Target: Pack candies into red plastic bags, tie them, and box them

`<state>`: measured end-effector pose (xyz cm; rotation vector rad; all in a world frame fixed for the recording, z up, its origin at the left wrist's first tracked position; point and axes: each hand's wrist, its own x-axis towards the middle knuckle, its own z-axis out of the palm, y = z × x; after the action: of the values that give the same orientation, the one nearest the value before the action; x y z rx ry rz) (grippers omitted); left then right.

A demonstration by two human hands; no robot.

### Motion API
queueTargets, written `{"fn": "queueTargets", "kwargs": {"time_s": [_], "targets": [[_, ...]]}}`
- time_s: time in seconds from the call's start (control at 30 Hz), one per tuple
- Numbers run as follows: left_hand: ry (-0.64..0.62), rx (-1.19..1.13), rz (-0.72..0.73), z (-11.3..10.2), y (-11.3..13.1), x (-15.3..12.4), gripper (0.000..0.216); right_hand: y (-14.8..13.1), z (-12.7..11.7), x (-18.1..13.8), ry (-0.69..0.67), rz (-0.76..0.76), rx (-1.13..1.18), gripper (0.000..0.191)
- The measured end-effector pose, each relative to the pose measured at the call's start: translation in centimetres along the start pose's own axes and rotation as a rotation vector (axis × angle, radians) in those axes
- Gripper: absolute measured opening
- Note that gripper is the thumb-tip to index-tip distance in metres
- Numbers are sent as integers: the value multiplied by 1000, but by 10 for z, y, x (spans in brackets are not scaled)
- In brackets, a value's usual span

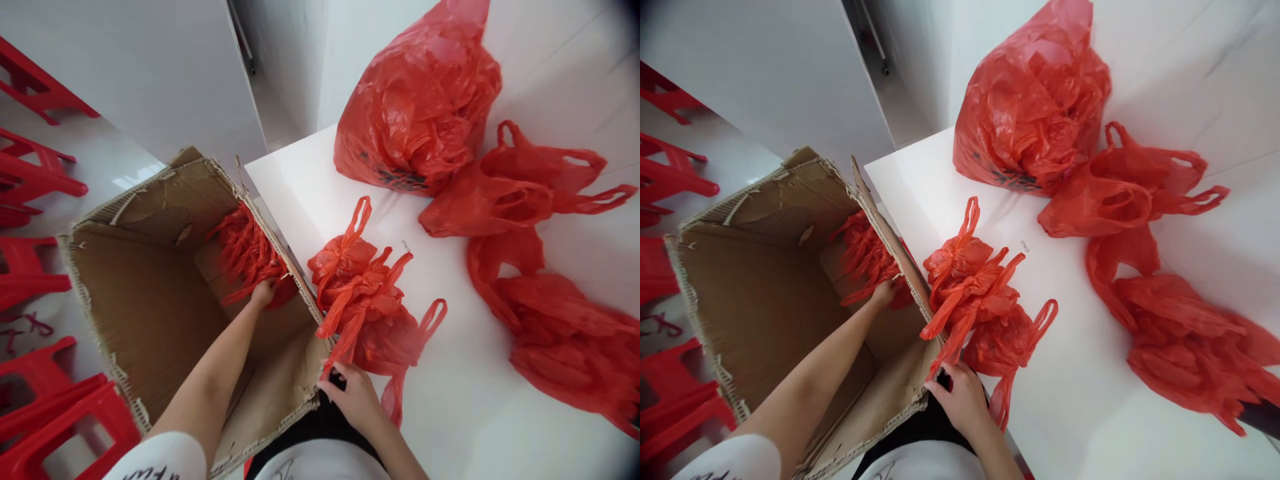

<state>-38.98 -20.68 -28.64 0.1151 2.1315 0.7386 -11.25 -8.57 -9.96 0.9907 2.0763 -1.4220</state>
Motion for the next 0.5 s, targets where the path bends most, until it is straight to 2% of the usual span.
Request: {"fn": "queueTargets", "kwargs": {"time_s": [0.13, 0.27, 0.37, 0.43, 0.5], "targets": [[81, 36, 11, 8, -2, -26, 34, -9, -5, -4, 5, -46, -18, 24], [270, -1, 72, -2, 9, -57, 27, -16, -11, -13, 15, -105, 8, 26], [482, -64, 176, -27, 43, -74, 25, -15, -15, -26, 7, -112, 75, 33], [610, -106, 274, -44, 78, -84, 31, -11, -16, -37, 14, -119, 150, 34], [678, -122, 404, -53, 120, -93, 33, -1, -19, -51, 61, -116, 259, 30]]}}
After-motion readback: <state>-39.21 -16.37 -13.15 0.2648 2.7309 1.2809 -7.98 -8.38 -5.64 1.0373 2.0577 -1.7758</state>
